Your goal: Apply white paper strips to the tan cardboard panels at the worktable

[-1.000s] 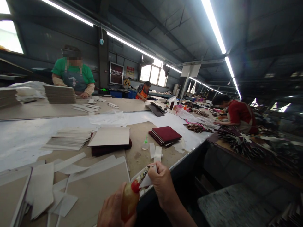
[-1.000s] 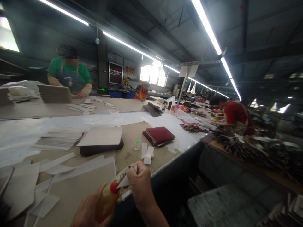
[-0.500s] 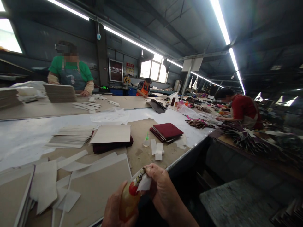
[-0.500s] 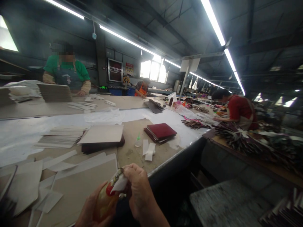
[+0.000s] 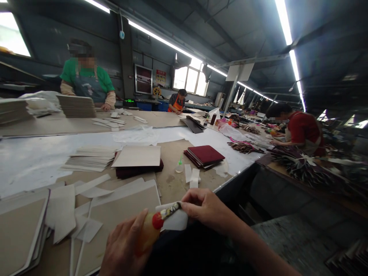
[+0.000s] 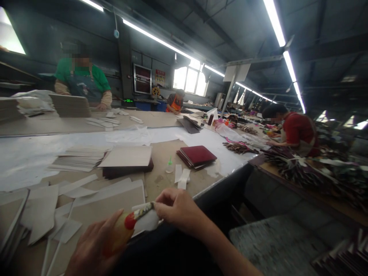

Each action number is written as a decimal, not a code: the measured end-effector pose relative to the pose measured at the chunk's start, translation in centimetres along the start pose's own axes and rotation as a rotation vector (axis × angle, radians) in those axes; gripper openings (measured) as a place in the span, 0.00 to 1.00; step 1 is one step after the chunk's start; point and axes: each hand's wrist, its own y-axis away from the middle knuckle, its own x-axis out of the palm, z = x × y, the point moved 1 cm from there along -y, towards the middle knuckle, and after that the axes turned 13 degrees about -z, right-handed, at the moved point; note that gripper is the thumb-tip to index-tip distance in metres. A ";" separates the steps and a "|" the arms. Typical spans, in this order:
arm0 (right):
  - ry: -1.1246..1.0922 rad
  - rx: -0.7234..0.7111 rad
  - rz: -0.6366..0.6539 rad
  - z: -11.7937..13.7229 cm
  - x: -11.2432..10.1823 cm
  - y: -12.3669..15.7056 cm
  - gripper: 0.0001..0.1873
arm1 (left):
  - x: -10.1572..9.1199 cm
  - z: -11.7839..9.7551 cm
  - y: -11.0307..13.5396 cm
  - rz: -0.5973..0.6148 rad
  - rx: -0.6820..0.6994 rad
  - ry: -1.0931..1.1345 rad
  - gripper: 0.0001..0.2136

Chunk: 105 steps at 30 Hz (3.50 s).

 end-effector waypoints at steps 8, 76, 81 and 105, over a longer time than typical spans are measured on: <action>0.242 0.059 0.299 0.6 -1.1 -0.4 0.07 | -1.6 0.6 -2.1 0.099 0.188 -0.008 0.20; -0.320 0.049 -0.093 -3.8 2.9 -0.2 0.22 | 0.2 -1.7 0.1 -0.024 0.024 -0.391 0.19; -0.269 0.045 -0.191 -3.7 4.0 0.1 0.19 | 0.1 -2.2 0.1 -0.033 0.086 -0.377 0.19; -0.273 0.011 -0.440 -4.8 5.3 -1.7 0.07 | 1.4 -2.4 1.5 -0.046 -0.109 -0.247 0.23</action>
